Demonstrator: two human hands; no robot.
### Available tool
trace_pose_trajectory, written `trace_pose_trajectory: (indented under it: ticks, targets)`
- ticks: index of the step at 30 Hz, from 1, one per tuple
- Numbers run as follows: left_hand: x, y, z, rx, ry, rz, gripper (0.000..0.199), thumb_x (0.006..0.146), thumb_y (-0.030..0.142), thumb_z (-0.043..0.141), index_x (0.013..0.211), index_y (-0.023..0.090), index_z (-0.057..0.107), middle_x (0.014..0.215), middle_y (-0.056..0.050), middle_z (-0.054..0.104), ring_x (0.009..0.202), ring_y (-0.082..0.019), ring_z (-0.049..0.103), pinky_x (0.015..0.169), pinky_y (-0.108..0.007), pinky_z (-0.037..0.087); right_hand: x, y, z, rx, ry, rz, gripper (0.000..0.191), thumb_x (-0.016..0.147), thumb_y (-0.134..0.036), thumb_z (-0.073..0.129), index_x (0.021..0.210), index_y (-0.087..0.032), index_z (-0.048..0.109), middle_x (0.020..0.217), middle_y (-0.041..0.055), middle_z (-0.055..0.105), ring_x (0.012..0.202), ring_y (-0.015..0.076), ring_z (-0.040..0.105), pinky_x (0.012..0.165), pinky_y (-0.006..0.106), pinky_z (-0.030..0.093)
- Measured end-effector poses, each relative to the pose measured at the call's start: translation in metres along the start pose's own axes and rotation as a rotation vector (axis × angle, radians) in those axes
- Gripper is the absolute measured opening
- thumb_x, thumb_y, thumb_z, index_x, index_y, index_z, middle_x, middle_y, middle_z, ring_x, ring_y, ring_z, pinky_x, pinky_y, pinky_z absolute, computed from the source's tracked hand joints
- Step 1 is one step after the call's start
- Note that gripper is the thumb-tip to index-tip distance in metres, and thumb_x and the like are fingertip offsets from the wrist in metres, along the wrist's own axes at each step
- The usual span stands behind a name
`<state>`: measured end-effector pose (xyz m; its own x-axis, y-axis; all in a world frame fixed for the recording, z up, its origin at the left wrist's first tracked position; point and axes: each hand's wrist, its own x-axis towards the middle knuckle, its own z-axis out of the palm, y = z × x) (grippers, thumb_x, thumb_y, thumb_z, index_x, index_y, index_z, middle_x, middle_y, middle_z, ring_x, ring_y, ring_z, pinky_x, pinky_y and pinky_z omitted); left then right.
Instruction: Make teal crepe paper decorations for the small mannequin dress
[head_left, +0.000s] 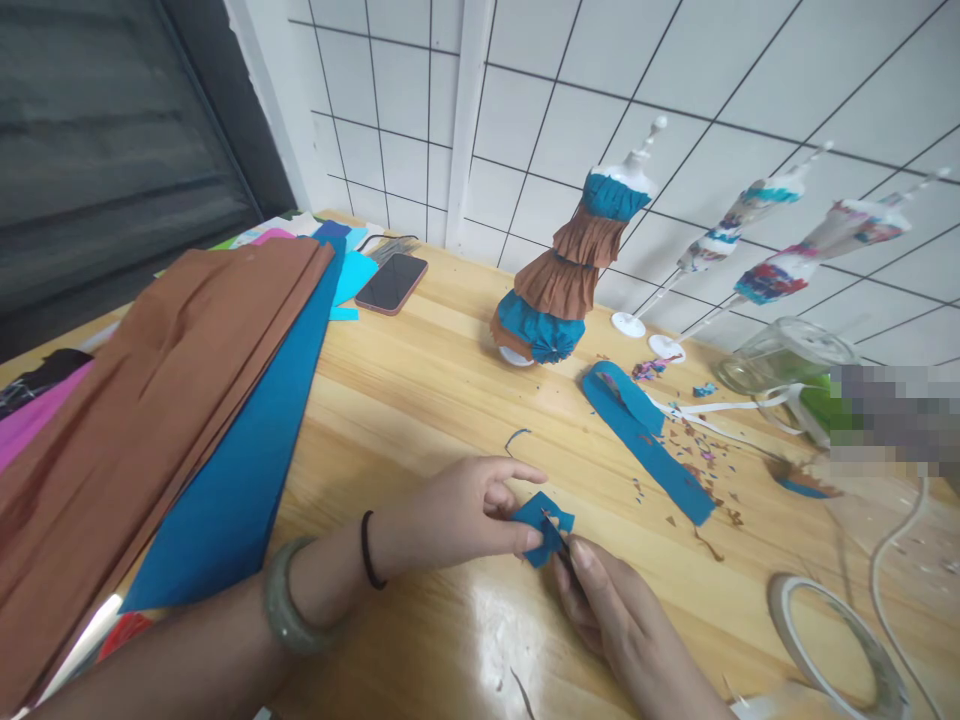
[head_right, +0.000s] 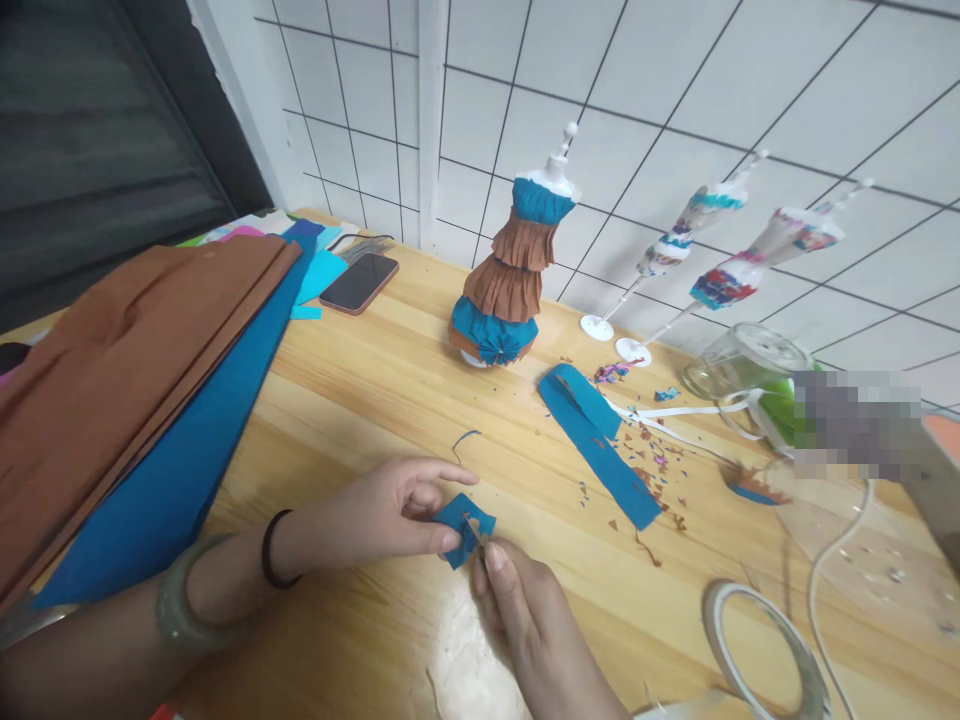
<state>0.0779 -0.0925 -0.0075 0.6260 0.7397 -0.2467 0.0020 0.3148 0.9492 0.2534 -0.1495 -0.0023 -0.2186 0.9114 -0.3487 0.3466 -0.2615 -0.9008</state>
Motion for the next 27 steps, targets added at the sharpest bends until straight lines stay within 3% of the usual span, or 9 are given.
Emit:
trace_pose_trajectory:
  ticks: [4, 12, 27]
  targets:
    - [0.0002, 0.0036, -0.0019, 0.022, 0.049, 0.081, 0.046, 0.069, 0.019, 0.062, 0.113, 0.015, 0.049, 0.074, 0.001, 0.056, 0.072, -0.011, 0.055, 0.070, -0.025, 0.042, -0.0001, 0.0014, 0.0005, -0.007, 0.001, 0.000, 0.038, 0.086, -0.049, 0.032, 0.061, -0.021, 0.038, 0.054, -0.0044, 0.033, 0.049, 0.0110, 0.030, 0.047, 0.022, 0.030]
    - [0.0010, 0.0047, -0.0005, 0.007, 0.068, 0.097, 0.052, 0.068, 0.016, 0.063, 0.117, 0.013, 0.045, 0.067, 0.004, 0.053, 0.064, -0.008, 0.052, 0.065, -0.022, 0.041, -0.0009, -0.0014, 0.0005, -0.022, -0.025, 0.011, 0.039, 0.086, -0.049, 0.032, 0.060, -0.021, 0.037, 0.052, -0.0055, 0.030, 0.048, 0.0104, 0.026, 0.044, 0.022, 0.025]
    - [0.0022, 0.0021, 0.0016, -0.015, 0.023, 0.084, 0.055, 0.067, 0.018, 0.064, 0.118, 0.012, 0.045, 0.059, 0.007, 0.048, 0.054, -0.005, 0.044, 0.055, -0.018, 0.036, -0.0014, 0.0039, 0.0020, 0.130, 0.030, 0.105, 0.042, 0.075, -0.060, 0.043, 0.059, -0.021, 0.041, 0.059, -0.0010, 0.042, 0.053, 0.0133, 0.044, 0.050, 0.023, 0.043]
